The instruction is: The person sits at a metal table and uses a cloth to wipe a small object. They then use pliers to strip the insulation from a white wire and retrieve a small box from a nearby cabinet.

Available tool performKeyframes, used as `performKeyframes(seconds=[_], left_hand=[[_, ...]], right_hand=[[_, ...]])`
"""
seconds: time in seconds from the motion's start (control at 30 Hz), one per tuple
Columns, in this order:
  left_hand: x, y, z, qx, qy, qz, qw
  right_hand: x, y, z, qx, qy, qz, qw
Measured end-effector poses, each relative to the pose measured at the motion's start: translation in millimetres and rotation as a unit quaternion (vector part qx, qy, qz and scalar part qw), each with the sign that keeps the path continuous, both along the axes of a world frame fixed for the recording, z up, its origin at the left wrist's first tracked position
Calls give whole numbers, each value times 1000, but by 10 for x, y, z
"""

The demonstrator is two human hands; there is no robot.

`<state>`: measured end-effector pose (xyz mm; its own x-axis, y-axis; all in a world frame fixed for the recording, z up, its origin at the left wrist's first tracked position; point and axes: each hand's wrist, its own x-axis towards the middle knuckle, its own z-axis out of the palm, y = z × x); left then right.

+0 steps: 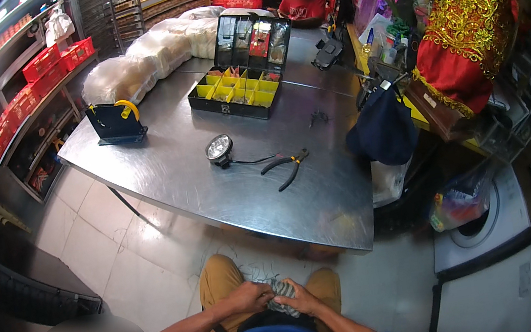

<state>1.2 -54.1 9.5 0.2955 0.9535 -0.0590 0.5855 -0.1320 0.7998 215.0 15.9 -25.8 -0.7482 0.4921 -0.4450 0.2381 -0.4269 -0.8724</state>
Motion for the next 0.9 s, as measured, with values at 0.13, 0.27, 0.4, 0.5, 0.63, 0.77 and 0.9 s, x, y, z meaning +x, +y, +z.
performKeyframes(seconds=[0.13,0.27,0.4,0.5,0.63,0.77,0.9], left_hand=[[-71,53,-24,51,-3,-37,998],[-94,147,-19,46,3,-39,998],[-131,210,156,45,1,-67,997],[-145,261,232,53,-1,-77,996],[-170,284,384,20,-57,-89,994],[-107,289,282,-121,-320,47,938],[122,409,390,-120,-427,193,875]], right_hand=[[10,38,-53,-36,42,-17,998],[13,179,-25,103,-69,71,990],[-70,340,297,134,-43,154,978],[-107,376,439,171,-72,179,966],[-107,355,440,278,-55,171,944],[-228,176,627,160,55,-3,986],[-367,69,898,45,103,-85,990]])
